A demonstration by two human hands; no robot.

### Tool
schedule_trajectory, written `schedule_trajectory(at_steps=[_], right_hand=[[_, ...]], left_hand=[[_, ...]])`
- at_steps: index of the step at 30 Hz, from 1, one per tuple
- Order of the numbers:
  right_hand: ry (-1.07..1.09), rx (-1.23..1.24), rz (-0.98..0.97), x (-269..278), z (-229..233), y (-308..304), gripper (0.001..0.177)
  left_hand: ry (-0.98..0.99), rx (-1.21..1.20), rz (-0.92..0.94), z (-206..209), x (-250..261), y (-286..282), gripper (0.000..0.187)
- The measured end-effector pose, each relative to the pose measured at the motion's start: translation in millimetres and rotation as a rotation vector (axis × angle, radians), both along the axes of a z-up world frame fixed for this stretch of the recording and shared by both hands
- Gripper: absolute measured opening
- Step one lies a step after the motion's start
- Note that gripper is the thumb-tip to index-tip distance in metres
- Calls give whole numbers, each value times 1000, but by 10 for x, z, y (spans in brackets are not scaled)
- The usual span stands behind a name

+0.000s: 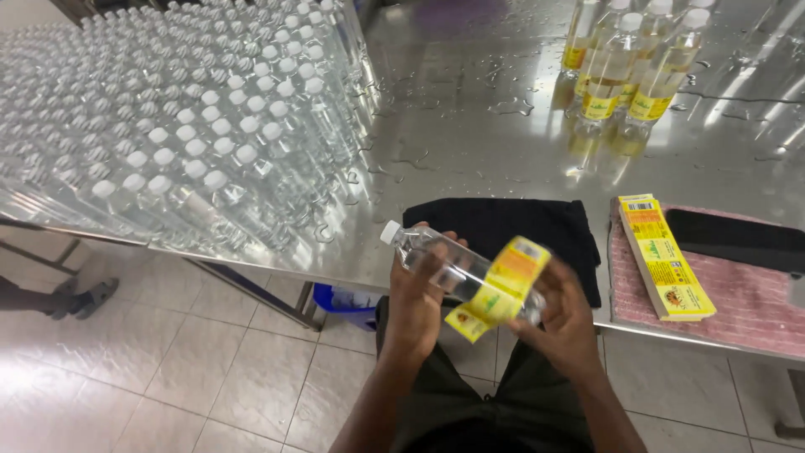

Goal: Manually applying adhesive labels to plastic water bottles at a workstation.

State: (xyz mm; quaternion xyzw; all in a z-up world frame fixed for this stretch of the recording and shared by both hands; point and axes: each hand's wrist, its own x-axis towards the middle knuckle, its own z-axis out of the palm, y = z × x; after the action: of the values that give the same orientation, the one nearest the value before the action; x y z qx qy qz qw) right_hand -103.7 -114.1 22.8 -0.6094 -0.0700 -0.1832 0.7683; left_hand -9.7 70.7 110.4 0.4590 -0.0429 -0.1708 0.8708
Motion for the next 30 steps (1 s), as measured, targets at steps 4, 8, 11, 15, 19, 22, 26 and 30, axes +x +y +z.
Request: schedule_trajectory(at_steps=[4, 8, 11, 15, 19, 22, 26, 30], right_hand=[[-176, -738, -630, -33, -400, 221, 82], [-379, -1156, -580, 16, -236, 461, 68], [-125, -1021, -505, 110, -414, 353, 96], [104, -864, -213, 58, -128, 210, 112], [259, -818, 32, -72, -143, 45, 109], [29, -876, -106, -120, -46, 71, 94], [210, -643, -358, -129, 16, 181, 84], [140, -320, -365, -131, 339, 360, 75]], left_hand=[[74, -51, 317, -126, -94, -116, 82], [11, -57, 265, -169, -370, -197, 76], [-205, -71, 164, -259, -490, -201, 75], [-216, -23, 118, -121, -430, -75, 81], [-363, 55, -14, -21, -312, 74, 86], [-484, 136, -131, 123, -359, 61, 86], [-837, 335, -198, 158, -449, -157, 98], [-1210, 335, 113, -110, -636, -256, 96]])
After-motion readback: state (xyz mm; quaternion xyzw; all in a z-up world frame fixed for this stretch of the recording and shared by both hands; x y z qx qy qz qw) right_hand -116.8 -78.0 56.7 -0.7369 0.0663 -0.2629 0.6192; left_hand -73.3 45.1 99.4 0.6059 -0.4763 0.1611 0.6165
